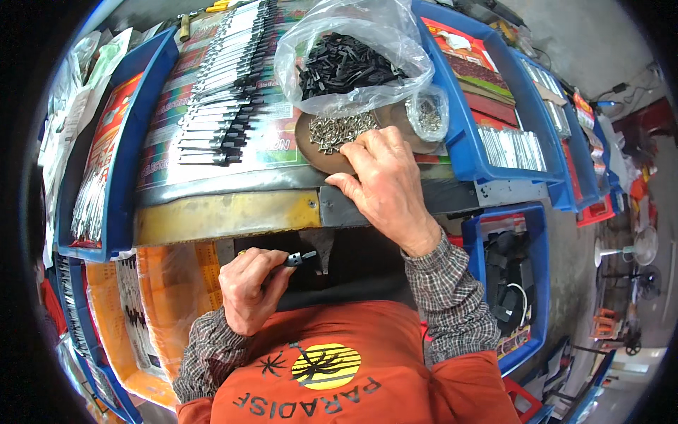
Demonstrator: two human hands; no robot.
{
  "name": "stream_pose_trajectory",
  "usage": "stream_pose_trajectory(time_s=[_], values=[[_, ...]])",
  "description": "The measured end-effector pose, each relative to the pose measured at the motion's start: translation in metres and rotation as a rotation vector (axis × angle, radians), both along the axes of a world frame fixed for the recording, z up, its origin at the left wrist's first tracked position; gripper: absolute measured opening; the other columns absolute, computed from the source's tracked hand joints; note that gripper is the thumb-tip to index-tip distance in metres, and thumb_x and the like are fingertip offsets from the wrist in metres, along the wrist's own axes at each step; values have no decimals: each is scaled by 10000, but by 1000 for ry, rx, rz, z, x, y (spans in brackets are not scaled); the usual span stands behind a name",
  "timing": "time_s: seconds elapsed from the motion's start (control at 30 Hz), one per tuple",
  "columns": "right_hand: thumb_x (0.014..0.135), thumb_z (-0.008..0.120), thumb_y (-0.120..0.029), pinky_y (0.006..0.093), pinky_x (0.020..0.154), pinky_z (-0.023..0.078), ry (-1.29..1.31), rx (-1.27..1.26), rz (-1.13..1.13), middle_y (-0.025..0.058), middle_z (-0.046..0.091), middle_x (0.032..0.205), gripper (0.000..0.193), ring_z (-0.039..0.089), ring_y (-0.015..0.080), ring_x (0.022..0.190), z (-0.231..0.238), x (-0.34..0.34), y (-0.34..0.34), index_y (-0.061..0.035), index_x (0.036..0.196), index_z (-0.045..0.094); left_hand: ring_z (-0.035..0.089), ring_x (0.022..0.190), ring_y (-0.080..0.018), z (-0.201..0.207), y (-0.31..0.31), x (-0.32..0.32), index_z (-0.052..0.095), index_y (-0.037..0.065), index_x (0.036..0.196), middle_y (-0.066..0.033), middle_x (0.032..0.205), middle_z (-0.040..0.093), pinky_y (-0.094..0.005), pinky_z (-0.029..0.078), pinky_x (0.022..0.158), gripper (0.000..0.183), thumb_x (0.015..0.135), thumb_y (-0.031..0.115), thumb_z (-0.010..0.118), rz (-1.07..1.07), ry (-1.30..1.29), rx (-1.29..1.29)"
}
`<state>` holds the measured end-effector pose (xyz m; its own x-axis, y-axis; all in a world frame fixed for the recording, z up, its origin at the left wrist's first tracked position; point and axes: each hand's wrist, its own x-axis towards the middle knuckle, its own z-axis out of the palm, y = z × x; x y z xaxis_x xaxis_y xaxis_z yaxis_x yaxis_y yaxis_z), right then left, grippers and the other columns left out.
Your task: The person assembles metal strips by attaching plastic clips and small metal fasteners onto them by hand, then places the assembled pieces onto the table and into a tray.
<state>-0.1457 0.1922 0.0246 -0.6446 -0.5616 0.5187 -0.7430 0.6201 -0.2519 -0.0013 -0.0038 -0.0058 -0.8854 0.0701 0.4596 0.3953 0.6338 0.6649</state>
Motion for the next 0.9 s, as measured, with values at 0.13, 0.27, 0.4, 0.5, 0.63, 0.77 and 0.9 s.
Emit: stream_pose_trajectory(time_s=[0.13,0.27,0.4,0.5,0.63,0.77,0.9], values=[[724,755,-183,410,800,430,-12,-4,24,95,579,904,273,513,292,905,3,0,1,-24,913,639,582,573,-216,4,1,1,642,18,868,-95,744,634,-310,457,527,203,699,-31,743,1,-38,5],[738,723,-61,383,758,445,-14,-49,60,93,599,864,153,542,280,855,4,4,0,-16,852,631,578,567,-203,6,2,3,642,21,863,-84,734,625,-300,453,517,192,707,-27,743,13,-18,13],[731,691,3,360,751,446,-23,-155,73,81,610,823,115,556,260,807,9,17,0,-21,823,627,568,557,-202,12,1,6,642,27,864,-79,710,605,-302,442,505,190,710,-24,740,0,-65,22],[714,721,-8,343,726,469,-186,-287,202,70,620,809,122,582,228,787,7,41,-5,-28,806,643,560,552,-206,11,2,8,642,31,866,-78,698,591,-309,436,502,191,710,-22,739,3,-89,27],[702,748,-14,340,726,471,-363,-343,345,63,637,807,147,598,229,795,5,67,-8,-34,822,665,558,563,-220,18,7,8,642,35,872,-79,690,581,-323,436,514,201,703,-19,737,-18,-59,33],[720,736,-10,341,727,471,-450,-369,366,61,637,809,124,595,228,790,-1,77,-8,-26,821,667,561,573,-225,20,10,10,642,39,875,-78,692,582,-327,438,526,210,697,-19,737,-15,-55,25],[717,730,3,339,705,467,-473,-387,342,65,629,810,130,582,229,770,-1,80,-8,-23,821,656,584,609,-240,21,11,12,636,39,887,-81,717,596,-342,450,542,236,682,-26,734,-15,-36,-21]])
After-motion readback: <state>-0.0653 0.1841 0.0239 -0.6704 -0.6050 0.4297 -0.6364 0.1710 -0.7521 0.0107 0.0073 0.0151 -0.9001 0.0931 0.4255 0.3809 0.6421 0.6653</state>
